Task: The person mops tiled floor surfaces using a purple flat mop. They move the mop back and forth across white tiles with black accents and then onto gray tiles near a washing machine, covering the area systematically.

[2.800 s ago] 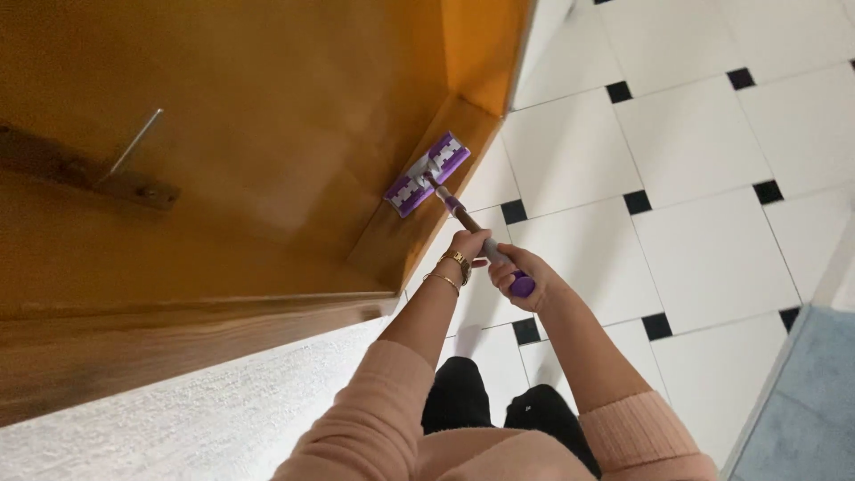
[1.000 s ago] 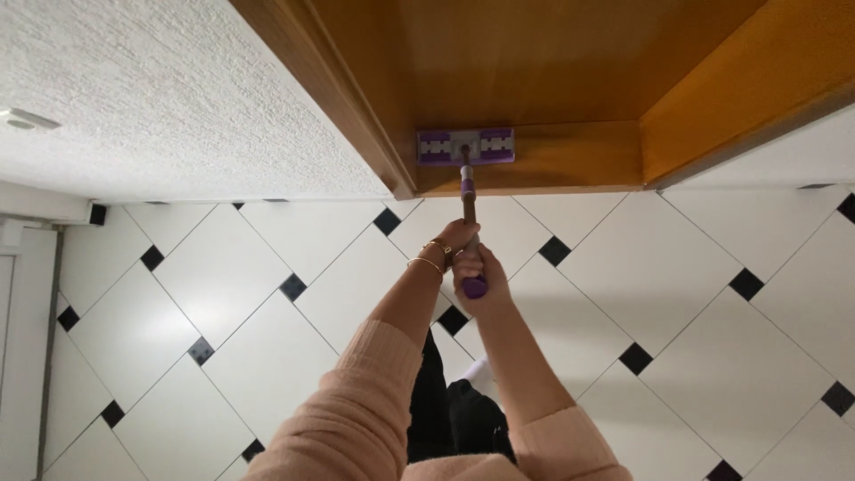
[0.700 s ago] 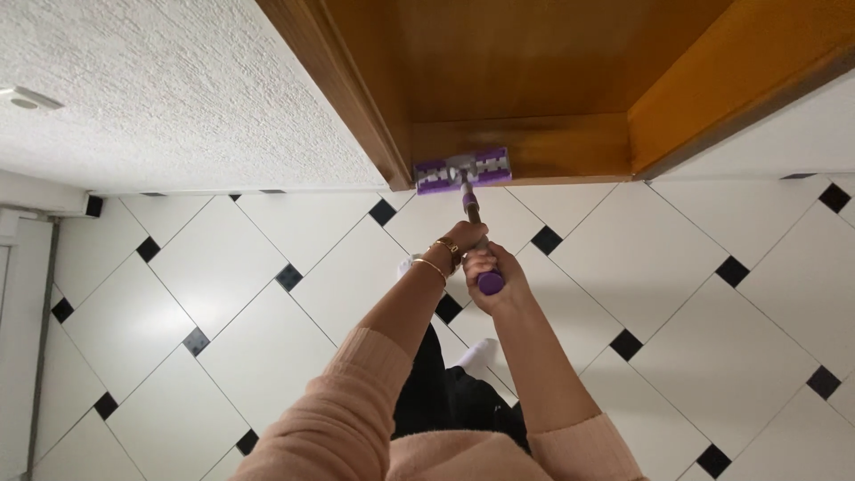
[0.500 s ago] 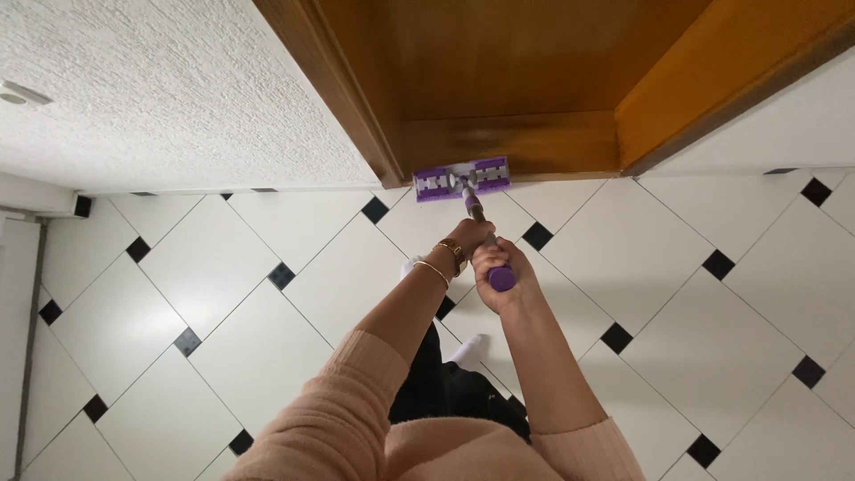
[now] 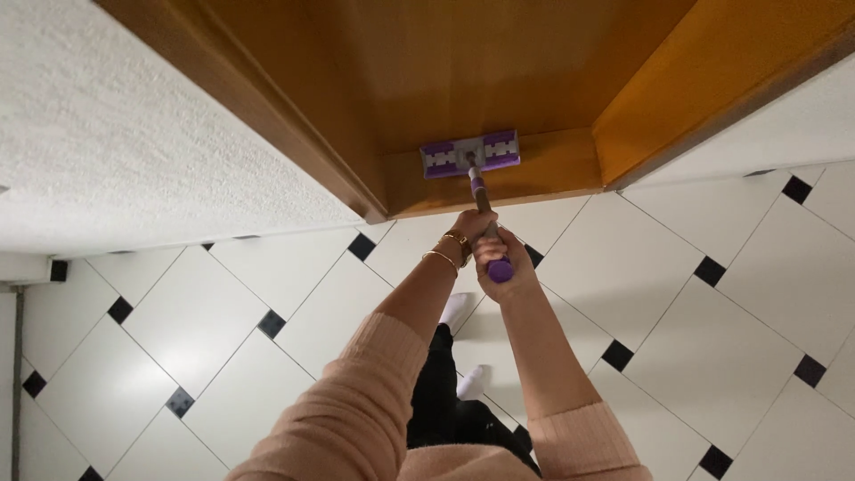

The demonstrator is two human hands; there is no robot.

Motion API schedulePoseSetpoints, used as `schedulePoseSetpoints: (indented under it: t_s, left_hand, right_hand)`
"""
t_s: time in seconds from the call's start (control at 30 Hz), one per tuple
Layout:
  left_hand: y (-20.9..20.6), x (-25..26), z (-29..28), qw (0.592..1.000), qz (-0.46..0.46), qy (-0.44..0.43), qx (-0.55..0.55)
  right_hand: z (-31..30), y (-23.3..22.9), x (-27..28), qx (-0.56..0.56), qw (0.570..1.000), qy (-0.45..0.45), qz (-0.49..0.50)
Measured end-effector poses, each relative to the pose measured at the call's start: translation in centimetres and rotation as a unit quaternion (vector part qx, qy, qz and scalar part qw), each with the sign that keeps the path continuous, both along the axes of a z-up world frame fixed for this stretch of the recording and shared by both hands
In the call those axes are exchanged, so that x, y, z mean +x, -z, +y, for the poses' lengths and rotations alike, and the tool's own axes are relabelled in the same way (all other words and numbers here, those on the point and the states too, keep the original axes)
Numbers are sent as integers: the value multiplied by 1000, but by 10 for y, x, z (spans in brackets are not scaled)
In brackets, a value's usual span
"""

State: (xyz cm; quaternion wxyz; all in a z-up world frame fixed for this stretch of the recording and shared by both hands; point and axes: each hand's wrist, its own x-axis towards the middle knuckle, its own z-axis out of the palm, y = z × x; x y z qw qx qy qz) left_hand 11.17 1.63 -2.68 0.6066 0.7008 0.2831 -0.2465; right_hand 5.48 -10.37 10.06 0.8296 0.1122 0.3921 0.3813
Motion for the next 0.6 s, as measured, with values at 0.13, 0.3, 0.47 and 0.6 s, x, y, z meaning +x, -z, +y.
schedulePoseSetpoints:
  t_s: [0.13, 0.3, 0.47, 0.6]
  left_hand:
    - [6, 20, 3, 999, 0, 39, 22]
    - [34, 21, 8, 998, -11, 57, 5]
    - [48, 11, -1, 999, 33, 32, 2]
    - [3, -17, -13, 998, 44, 41, 0]
  right_hand:
    - [4, -2, 20, 18, 999, 5, 30]
    - [8, -5, 18, 3, 999, 0, 42]
    - [10, -3, -1, -7, 997, 20, 73]
    - [-1, -14, -25, -25, 996, 42, 76]
